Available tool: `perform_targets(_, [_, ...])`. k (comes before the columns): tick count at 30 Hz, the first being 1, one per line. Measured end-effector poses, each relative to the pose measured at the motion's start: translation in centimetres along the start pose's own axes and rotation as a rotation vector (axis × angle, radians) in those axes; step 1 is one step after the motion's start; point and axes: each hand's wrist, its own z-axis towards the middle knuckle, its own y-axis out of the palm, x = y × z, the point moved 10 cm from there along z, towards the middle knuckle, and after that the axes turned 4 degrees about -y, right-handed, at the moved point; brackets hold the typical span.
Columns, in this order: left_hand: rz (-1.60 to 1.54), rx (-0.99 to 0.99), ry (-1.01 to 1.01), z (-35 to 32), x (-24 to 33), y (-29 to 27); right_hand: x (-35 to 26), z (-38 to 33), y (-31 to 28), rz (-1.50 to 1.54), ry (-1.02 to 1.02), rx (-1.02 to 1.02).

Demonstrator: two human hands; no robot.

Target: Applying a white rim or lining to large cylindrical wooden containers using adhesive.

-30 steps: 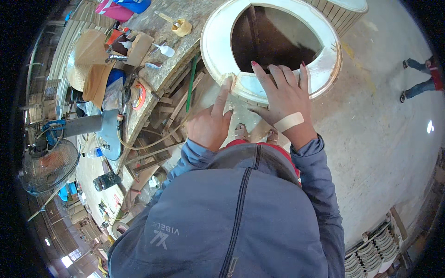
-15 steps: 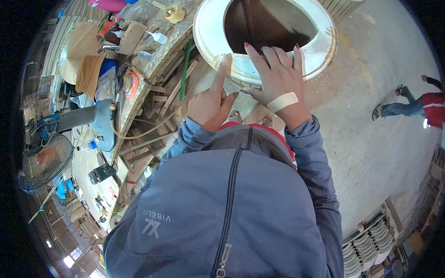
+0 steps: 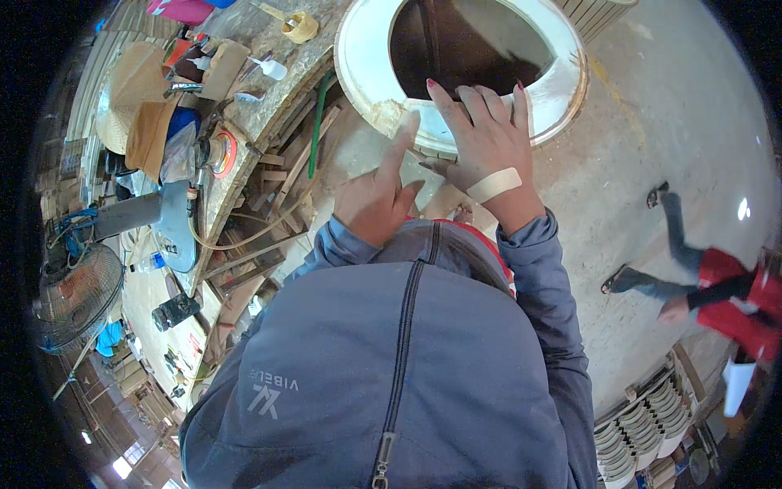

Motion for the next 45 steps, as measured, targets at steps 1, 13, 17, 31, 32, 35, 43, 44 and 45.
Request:
perform_targets(1, [-0.001, -0.016, 0.022, -0.4, 0.2, -0.1, 0.0, 0.0, 0.1, 0.009, 0.001, 0.000])
perform_targets(13, [-0.027, -0.133, 0.132, 0.1, 1.3, 0.8, 0.0, 0.1, 0.1, 0.016, 0.022, -0.018])
perform_targets(17, [-0.022, -0.079, 0.126, 1.0, 1.3, -0.7, 0.0, 0.1, 0.0, 0.010, 0.024, -0.014])
perform_targets(31, [0.216, 0.035, 0.079, 1.2, -1.5, -1.4, -0.1, 0.2, 0.1, -0.014, 0.040, -0.057])
perform_targets(32, [0.231, 0.053, 0.086, 1.4, -1.3, -1.5, 0.1, 0.3, 0.2, -0.019, 0.054, -0.080])
perform_targets(35, [0.214, 0.038, 0.073, 0.7, -1.4, -1.7, 0.2, 0.1, 0.5, -0.022, 0.068, -0.094])
perform_targets(43, [0.167, -0.030, 0.029, 1.2, -1.9, -1.5, -0.1, 0.3, 0.3, -0.041, 0.055, -0.070])
perform_targets(44, [0.127, -0.085, 0.008, 1.4, -1.8, -1.4, 0.0, 0.2, 0.5, -0.043, 0.068, -0.090])
perform_targets(45, [0.128, -0.082, 0.013, 1.5, -1.8, -1.8, 0.2, 0.1, 0.7, -0.045, 0.080, -0.111])
